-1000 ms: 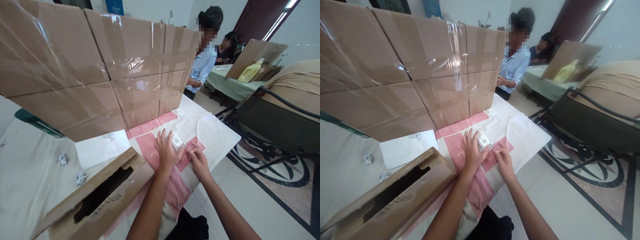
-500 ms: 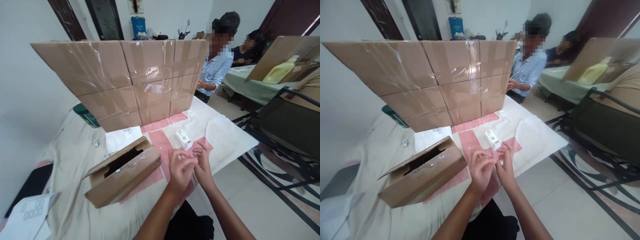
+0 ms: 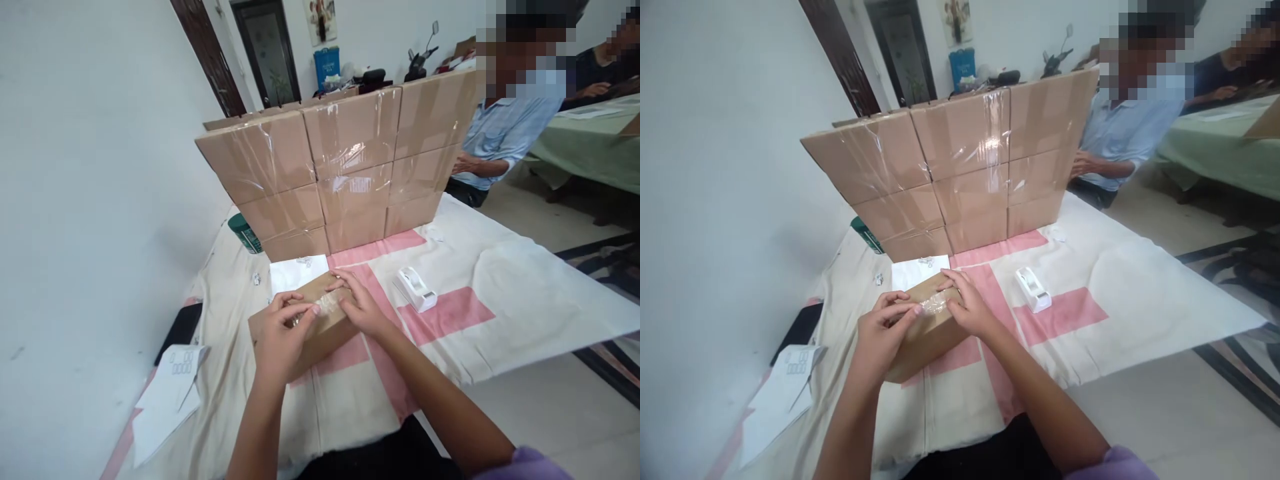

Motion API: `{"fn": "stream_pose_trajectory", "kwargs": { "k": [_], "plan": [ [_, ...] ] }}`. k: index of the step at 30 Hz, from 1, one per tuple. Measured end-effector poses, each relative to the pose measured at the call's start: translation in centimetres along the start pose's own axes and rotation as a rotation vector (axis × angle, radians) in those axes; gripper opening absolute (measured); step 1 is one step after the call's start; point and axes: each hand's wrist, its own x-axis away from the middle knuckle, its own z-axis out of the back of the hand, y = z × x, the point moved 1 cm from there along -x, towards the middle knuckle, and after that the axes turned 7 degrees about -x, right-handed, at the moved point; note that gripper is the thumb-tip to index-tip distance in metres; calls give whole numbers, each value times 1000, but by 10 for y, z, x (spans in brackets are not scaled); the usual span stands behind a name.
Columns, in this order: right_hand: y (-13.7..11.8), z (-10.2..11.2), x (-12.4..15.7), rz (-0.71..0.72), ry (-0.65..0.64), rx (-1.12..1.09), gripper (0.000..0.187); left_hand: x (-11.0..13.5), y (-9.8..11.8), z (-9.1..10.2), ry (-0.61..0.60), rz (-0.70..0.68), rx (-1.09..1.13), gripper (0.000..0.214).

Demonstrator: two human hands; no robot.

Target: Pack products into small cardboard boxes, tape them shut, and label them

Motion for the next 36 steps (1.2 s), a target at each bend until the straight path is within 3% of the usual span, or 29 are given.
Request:
{"fn": "stream_pose_trajectory", "kwargs": {
  "k": [6,15,21,26,31,33,36],
  "plan": [
    [11,-12,13,-26,81,-185,50,-25,-1,-10,-114,89,-55,13],
    [14,-17,13,-30,124,-207,52,-23,3,-25,-34,74,-378,12],
    [12,-17,13,-48,122,-246,52,-28,6,-24,-100,63,-509,55],
    [11,-16,18,-45,123,-247,52,-39,8,-26,-133,49,-630,36],
    [14,-3,25,-104,91,-281,52,-20,4,-11,-195,-66,-631,47],
    [21,5,24,-238,203,-299,36,-5,-2,2,-230,-84,-635,54],
    [37,13,20,-454,332,-186,23,17,-13,26,-237,-41,-644,46]
  ]
}}
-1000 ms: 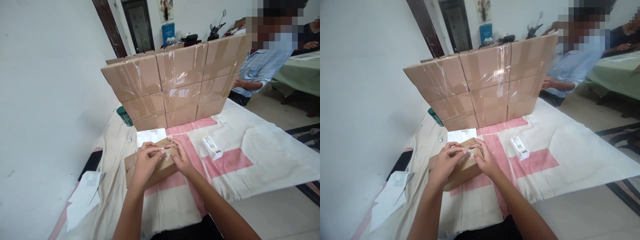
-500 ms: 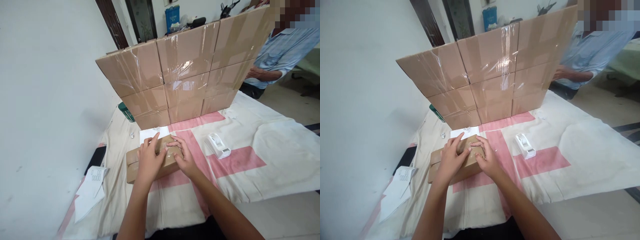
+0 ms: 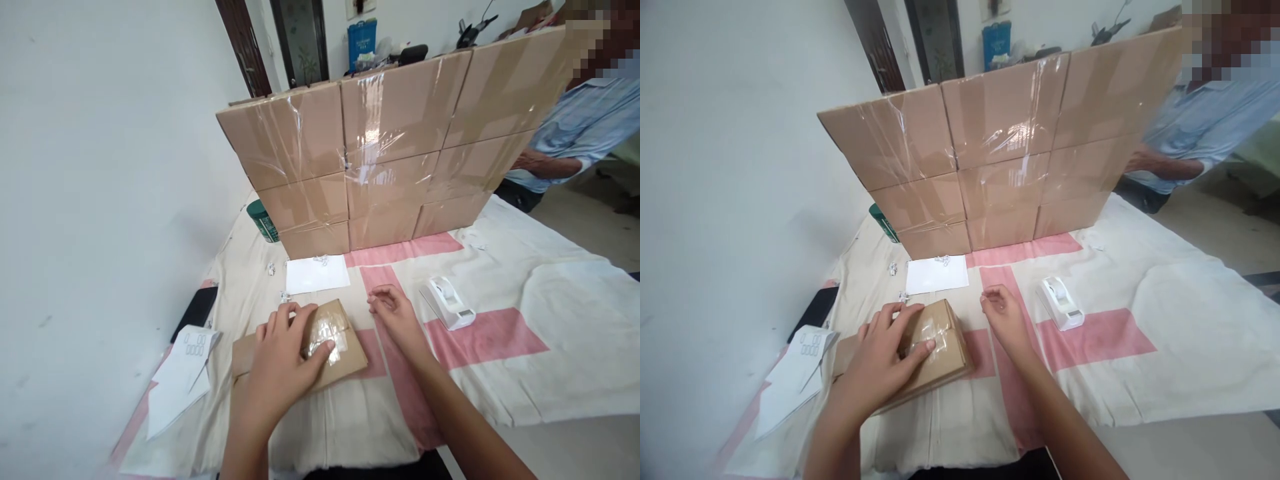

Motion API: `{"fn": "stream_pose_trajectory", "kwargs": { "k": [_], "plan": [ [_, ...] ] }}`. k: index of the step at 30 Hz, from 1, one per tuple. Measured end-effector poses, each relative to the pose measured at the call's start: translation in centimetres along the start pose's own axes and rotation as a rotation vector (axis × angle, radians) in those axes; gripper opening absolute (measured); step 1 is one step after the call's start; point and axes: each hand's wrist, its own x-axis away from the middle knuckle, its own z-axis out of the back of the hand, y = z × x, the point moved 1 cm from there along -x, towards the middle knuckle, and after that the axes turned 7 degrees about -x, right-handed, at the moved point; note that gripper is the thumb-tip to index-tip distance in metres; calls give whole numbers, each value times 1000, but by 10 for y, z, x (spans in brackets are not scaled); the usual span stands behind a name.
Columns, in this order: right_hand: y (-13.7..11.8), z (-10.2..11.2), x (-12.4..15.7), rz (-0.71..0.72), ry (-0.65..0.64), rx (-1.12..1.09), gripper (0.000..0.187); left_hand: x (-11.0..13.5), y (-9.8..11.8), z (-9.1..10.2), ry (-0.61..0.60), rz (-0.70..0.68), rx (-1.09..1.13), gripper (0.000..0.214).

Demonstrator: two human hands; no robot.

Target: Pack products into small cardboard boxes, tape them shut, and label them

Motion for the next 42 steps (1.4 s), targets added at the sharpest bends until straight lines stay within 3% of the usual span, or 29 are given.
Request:
{"fn": "stream_pose_trajectory", "kwargs": {
  "k": [5,9,13,22,27,31,33,35,36,38,40,42],
  "plan": [
    [15,-6,-9,-35,-58,199,23,20,-25,8,-81,15,67,34],
    [25,-30,-8,24,-184,337,22,16,-21,8,-25,-10,41,30],
    [23,-59,-19,86,-351,448,17,14,-15,5,42,-54,25,29],
    [-11,-138,-67,179,-700,611,18,18,-20,-4,172,-93,-27,24],
    [-2,-193,-73,290,-1006,1139,16,14,-20,-10,311,-96,-38,25],
    [15,-225,-70,312,-1107,1289,19,12,-23,-16,395,-102,-44,27],
    [8,-228,-72,303,-1135,1316,22,10,-25,-17,444,-105,-49,22],
    [-14,-219,-75,217,-1236,1236,24,9,-26,-16,505,-105,-55,19],
    [-30,-210,-75,144,-1310,1162,26,9,-26,-15,533,-109,-57,21],
    [-68,-185,-69,-165,-1531,799,41,10,-24,-11,625,-168,-51,29],
    [-104,-156,-56,-319,-1486,734,50,15,-21,-5,789,-290,-7,35],
    [-132,-131,-34,-263,-1320,844,65,23,-21,2,931,-376,57,35]
  ]
}}
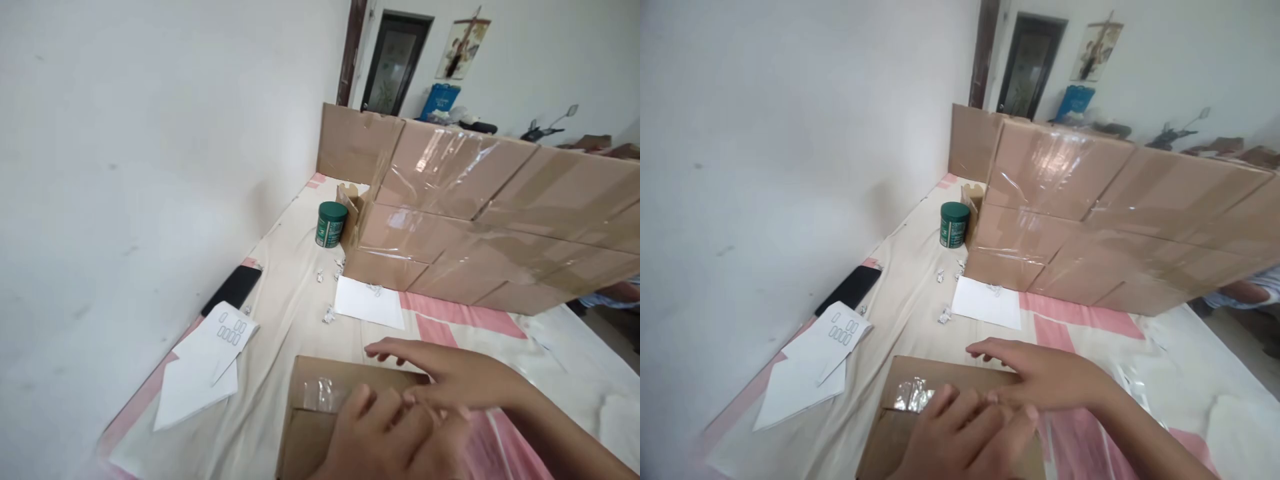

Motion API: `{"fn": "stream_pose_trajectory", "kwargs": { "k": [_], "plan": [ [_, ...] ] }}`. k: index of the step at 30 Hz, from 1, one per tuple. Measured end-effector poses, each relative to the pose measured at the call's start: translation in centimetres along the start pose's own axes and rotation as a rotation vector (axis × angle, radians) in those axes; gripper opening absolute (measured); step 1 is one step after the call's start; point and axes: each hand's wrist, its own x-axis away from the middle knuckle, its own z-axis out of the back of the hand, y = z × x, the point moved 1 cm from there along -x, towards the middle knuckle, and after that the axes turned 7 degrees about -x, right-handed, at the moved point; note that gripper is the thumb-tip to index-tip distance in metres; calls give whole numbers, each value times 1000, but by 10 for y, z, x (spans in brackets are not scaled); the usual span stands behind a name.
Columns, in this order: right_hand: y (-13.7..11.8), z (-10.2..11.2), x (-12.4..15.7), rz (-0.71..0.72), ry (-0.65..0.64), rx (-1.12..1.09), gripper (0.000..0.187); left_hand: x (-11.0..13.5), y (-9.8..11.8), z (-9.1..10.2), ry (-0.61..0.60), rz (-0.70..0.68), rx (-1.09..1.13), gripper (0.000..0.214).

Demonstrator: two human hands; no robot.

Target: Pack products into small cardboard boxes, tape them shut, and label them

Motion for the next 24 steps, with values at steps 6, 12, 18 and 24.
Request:
{"fn": "stream_pose_trajectory", "kwargs": {
  "k": [6,12,18,24],
  "plan": [
    [1,-67,51,110,231,240,107,-7,-10,18,-254,34,78,47],
    [47,-111,53,283,541,396,106,5,2,38,-125,-35,60,21],
    [93,-139,50,360,849,258,98,72,-58,81,39,52,-205,19],
    [115,-191,37,451,1241,317,100,114,-184,79,-469,753,-566,57]
  ]
}}
